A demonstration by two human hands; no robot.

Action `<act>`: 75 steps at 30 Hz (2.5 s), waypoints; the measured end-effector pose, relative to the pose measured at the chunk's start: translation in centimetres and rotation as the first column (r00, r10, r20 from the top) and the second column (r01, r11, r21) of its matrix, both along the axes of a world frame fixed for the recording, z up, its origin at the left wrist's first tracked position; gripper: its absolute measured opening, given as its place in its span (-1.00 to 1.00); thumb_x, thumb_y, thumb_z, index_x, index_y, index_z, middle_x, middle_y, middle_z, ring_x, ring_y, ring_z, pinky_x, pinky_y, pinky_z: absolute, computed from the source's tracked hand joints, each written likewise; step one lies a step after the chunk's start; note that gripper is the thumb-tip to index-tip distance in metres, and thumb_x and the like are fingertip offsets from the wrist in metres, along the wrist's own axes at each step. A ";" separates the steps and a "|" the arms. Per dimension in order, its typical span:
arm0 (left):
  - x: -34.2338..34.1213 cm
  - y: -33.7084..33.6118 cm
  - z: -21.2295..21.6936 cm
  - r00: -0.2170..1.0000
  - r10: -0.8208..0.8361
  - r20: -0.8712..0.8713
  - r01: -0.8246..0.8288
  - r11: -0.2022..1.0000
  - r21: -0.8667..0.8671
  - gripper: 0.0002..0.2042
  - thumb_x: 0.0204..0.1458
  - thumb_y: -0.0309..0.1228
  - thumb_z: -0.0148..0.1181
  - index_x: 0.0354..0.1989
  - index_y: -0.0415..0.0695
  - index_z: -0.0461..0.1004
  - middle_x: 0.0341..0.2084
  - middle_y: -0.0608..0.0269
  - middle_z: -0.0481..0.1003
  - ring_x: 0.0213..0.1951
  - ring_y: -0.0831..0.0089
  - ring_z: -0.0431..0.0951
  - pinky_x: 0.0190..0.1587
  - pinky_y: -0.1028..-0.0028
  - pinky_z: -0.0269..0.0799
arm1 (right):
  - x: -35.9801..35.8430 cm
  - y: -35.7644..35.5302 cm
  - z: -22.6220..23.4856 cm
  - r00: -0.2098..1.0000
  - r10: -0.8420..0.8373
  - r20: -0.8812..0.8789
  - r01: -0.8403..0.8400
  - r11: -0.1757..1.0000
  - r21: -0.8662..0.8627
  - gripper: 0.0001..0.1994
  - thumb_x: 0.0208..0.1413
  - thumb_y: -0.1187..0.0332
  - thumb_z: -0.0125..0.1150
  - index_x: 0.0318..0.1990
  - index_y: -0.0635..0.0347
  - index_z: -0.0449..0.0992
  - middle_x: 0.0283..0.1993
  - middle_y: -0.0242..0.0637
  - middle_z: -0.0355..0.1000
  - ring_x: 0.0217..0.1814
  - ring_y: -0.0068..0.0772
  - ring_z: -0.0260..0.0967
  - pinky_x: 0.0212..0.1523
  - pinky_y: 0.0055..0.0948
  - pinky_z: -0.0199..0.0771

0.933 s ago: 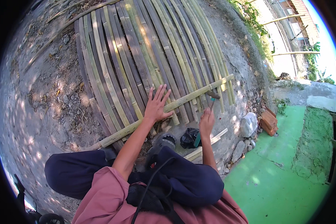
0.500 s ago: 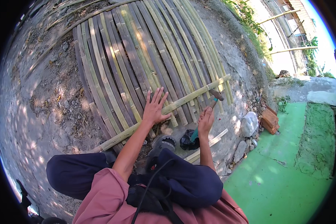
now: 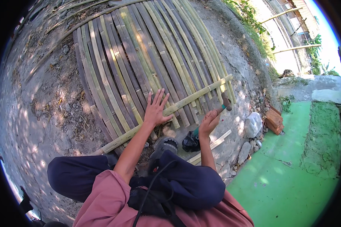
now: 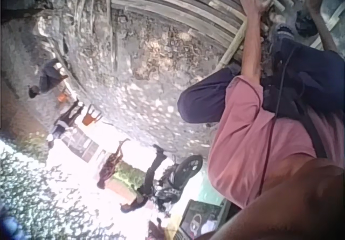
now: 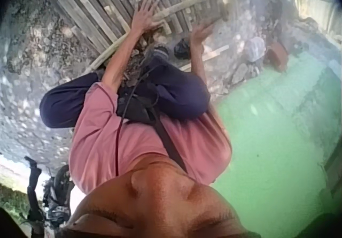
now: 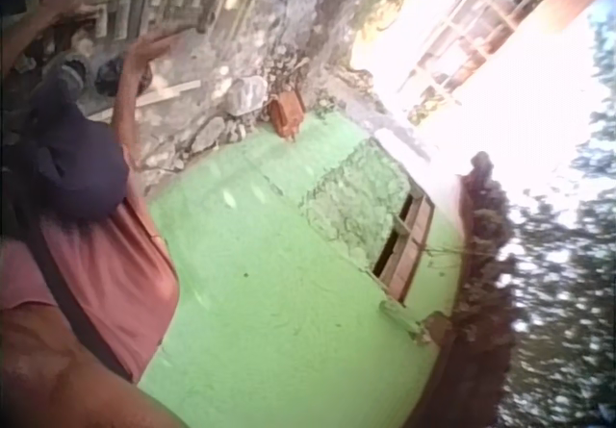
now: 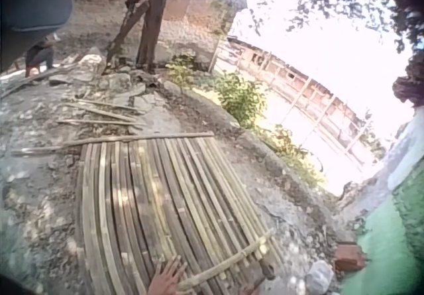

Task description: The person weaves bamboo strips into a mat by hand and uses a hammer to secure a transverse strip.

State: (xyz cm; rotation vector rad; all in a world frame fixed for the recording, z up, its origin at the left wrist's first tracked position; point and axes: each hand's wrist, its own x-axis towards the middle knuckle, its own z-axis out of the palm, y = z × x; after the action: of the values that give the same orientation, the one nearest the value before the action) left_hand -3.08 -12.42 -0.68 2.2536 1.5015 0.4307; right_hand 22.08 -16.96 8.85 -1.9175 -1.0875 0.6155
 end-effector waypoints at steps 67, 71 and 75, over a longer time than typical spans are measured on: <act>2.5 -0.6 0.5 0.957 -0.287 -0.045 0.290 0.952 0.096 -0.08 0.23 0.00 0.33 0.73 0.12 0.04 0.70 -0.03 -0.02 0.69 0.00 -0.01 0.65 -0.28 -0.17 | 1.4 -28.2 1.3 0.937 -0.334 0.101 0.348 0.876 -0.335 -0.59 0.57 0.02 0.05 -0.13 0.26 0.46 -0.43 0.09 0.43 -0.39 0.21 0.47 -0.30 0.11 0.34; 3.1 0.3 -0.1 0.932 -0.353 -0.087 0.359 0.930 0.074 -0.08 0.22 0.00 0.33 0.74 0.21 0.02 0.69 0.01 0.02 0.67 -0.07 0.04 0.64 -0.30 -0.11 | 4.0 -29.4 0.2 0.885 -0.403 0.233 0.460 0.837 -0.296 -0.61 0.54 0.04 0.09 -0.11 0.26 0.48 -0.39 0.14 0.47 -0.35 0.29 0.48 -0.26 0.14 0.36; 3.9 0.2 0.6 0.921 -0.349 -0.170 0.359 0.933 0.029 -0.12 0.27 0.00 0.30 0.73 0.26 0.03 0.67 -0.01 0.05 0.62 -0.17 0.10 0.62 -0.28 -0.04 | 8.8 -26.2 -1.5 0.837 -0.430 0.339 0.528 0.799 -0.289 -0.64 0.48 0.05 0.15 -0.03 0.23 0.54 -0.27 0.19 0.59 -0.19 0.36 0.58 -0.17 0.17 0.46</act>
State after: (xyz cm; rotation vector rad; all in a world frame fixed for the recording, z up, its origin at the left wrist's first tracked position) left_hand 0.79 -12.22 -0.09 2.5925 1.1224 0.1876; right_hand 30.93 -43.16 7.38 -2.5486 -0.5966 0.2925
